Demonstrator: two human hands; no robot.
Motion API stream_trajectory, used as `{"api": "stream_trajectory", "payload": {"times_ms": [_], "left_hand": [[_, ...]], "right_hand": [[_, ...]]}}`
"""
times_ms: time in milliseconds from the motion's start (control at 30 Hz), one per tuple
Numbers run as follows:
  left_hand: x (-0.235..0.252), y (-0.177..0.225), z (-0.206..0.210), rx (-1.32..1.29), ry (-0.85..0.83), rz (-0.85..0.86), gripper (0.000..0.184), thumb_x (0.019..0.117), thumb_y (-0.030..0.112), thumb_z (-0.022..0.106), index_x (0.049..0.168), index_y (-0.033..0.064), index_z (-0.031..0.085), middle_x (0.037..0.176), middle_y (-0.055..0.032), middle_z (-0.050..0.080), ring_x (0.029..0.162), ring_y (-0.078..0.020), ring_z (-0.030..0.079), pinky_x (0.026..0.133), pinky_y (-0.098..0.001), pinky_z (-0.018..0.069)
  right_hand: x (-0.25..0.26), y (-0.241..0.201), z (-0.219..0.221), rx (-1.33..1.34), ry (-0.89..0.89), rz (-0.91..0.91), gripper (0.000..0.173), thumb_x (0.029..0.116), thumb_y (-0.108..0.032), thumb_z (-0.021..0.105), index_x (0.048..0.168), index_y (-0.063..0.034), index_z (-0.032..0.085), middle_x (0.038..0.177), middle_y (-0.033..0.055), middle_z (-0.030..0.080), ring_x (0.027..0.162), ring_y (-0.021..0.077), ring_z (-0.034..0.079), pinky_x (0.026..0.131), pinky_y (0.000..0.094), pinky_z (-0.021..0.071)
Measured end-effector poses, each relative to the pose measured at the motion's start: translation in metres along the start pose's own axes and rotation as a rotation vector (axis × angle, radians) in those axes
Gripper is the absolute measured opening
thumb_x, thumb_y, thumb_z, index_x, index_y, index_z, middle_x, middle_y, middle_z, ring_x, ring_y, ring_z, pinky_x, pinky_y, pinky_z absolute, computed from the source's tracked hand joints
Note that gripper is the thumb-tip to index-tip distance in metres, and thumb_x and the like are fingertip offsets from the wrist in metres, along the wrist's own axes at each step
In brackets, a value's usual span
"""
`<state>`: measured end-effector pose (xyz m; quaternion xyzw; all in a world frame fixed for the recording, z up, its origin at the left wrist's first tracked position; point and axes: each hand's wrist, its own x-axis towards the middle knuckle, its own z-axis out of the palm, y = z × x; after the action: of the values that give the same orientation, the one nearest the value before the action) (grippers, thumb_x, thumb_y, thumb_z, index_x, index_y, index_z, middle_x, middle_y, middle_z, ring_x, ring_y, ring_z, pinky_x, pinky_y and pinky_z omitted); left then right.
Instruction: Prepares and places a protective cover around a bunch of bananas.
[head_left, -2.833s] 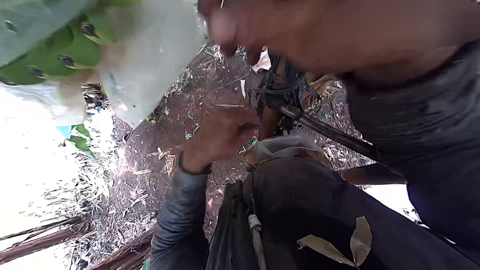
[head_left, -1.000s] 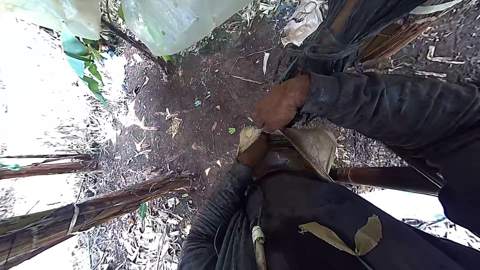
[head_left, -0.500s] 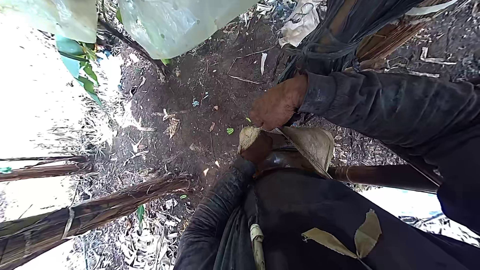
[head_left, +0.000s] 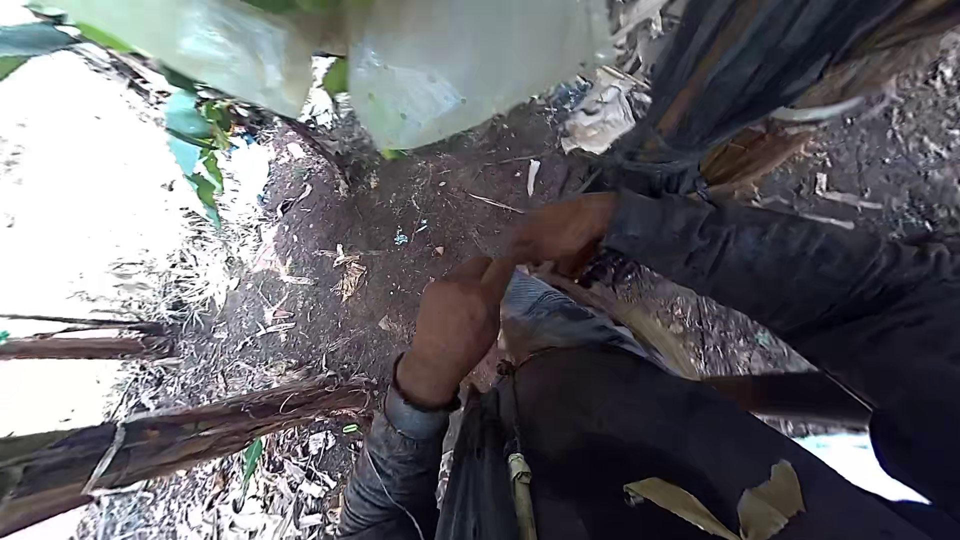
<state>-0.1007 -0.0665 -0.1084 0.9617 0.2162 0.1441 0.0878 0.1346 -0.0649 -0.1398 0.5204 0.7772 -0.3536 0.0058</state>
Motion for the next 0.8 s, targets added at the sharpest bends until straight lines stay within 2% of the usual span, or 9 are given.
{"api": "stream_trajectory", "payload": {"times_ms": [67, 100, 200, 300, 400, 500, 567, 700, 800], "left_hand": [[0.002, -0.010, -0.022, 0.054, 0.128, -0.001, 0.024, 0.0984, 0.004, 0.057, 0.116, 0.0085, 0.073, 0.087, -0.0102, 0.067, 0.072, -0.0267, 0.068, 0.057, -0.0433, 0.0549], [0.003, -0.014, -0.030, 0.073, 0.170, -0.014, 0.026, 0.0985, 0.004, 0.056, 0.117, 0.0106, 0.073, 0.089, -0.0095, 0.068, 0.075, -0.0259, 0.068, 0.059, -0.0430, 0.0553], [0.001, -0.024, -0.048, 0.018, 0.382, -0.045, 0.018, 0.0993, 0.008, 0.061, 0.112, 0.0082, 0.075, 0.100, -0.0094, 0.072, 0.093, -0.0237, 0.070, 0.079, -0.0409, 0.0595], [-0.023, -0.045, -0.055, -0.122, 0.634, -0.242, 0.039, 0.1001, 0.022, 0.066, 0.132, 0.0005, 0.063, 0.130, -0.0153, 0.066, 0.121, -0.0258, 0.063, 0.103, -0.0433, 0.0537], [-0.064, -0.079, -0.030, -0.435, 0.696, -0.512, 0.068, 0.1013, 0.046, 0.058, 0.155, 0.0086, 0.041, 0.144, -0.0105, 0.058, 0.129, -0.0205, 0.059, 0.105, -0.0428, 0.0531], [-0.086, -0.088, 0.008, -1.069, 0.722, -0.396, 0.067, 0.0929, 0.060, 0.065, 0.141, 0.0132, 0.059, 0.127, -0.0069, 0.069, 0.111, -0.0191, 0.067, 0.096, -0.0434, 0.0570], [-0.088, -0.084, 0.021, -1.173, 0.742, -0.277, 0.058, 0.0899, 0.060, 0.069, 0.124, 0.0137, 0.070, 0.116, -0.0029, 0.073, 0.106, -0.0153, 0.069, 0.096, -0.0417, 0.0568], [-0.077, -0.066, 0.015, -0.786, 0.978, -0.302, 0.014, 0.0980, 0.017, 0.068, 0.100, 0.0057, 0.076, 0.093, -0.0034, 0.076, 0.086, -0.0129, 0.073, 0.082, -0.0371, 0.0621], [-0.072, -0.057, 0.005, -0.325, 1.080, -0.447, 0.010, 0.0972, 0.007, 0.067, 0.097, 0.0012, 0.075, 0.088, -0.0054, 0.074, 0.077, -0.0112, 0.071, 0.074, -0.0329, 0.0625]], "right_hand": [[-0.008, -0.021, -0.020, 0.303, 0.139, -0.163, 0.055, 0.1091, -0.050, 0.035, 0.114, -0.0078, 0.070, 0.097, 0.0061, 0.072, 0.087, 0.0179, 0.070, 0.081, 0.0447, 0.0589], [-0.008, -0.031, -0.024, 0.347, 0.195, -0.260, 0.055, 0.1049, -0.057, 0.039, 0.117, -0.0122, 0.070, 0.097, 0.0008, 0.072, 0.087, 0.0114, 0.069, 0.080, 0.0385, 0.0597], [-0.012, -0.062, -0.022, 0.381, 0.408, -0.276, 0.036, 0.0901, -0.029, 0.077, 0.123, -0.0148, 0.071, 0.099, 0.0001, 0.075, 0.085, 0.0102, 0.070, 0.078, 0.0365, 0.0613], [-0.002, -0.052, -0.016, 0.402, 0.631, -0.280, 0.017, 0.0957, -0.020, 0.071, 0.110, -0.0115, 0.073, 0.088, 0.0007, 0.073, 0.077, 0.0097, 0.069, 0.070, 0.0346, 0.0606], [0.002, -0.042, -0.017, 0.667, 0.734, -0.366, 0.017, 0.0956, -0.017, 0.071, 0.110, -0.0079, 0.072, 0.094, 0.0031, 0.075, 0.084, 0.0118, 0.072, 0.078, 0.0345, 0.0632], [0.007, -0.044, -0.016, 0.827, 0.814, -0.394, 0.016, 0.0944, -0.014, 0.072, 0.109, -0.0076, 0.072, 0.097, 0.0017, 0.075, 0.090, 0.0104, 0.072, 0.085, 0.0325, 0.0625], [0.014, -0.047, -0.020, 0.883, 0.829, -0.367, 0.016, 0.0952, -0.012, 0.070, 0.110, -0.0073, 0.071, 0.096, 0.0011, 0.075, 0.090, 0.0097, 0.072, 0.085, 0.0315, 0.0621], [0.033, -0.056, -0.029, 0.774, 0.847, -0.232, 0.019, 0.0974, -0.014, 0.069, 0.114, -0.0059, 0.070, 0.098, 0.0055, 0.075, 0.091, 0.0138, 0.072, 0.084, 0.0364, 0.0618], [0.033, -0.070, -0.021, 0.410, 0.842, -0.106, 0.064, 0.0955, -0.036, 0.072, 0.145, -0.0027, 0.048, 0.135, 0.0229, 0.059, 0.123, 0.0337, 0.061, 0.103, 0.0551, 0.0512]]}}
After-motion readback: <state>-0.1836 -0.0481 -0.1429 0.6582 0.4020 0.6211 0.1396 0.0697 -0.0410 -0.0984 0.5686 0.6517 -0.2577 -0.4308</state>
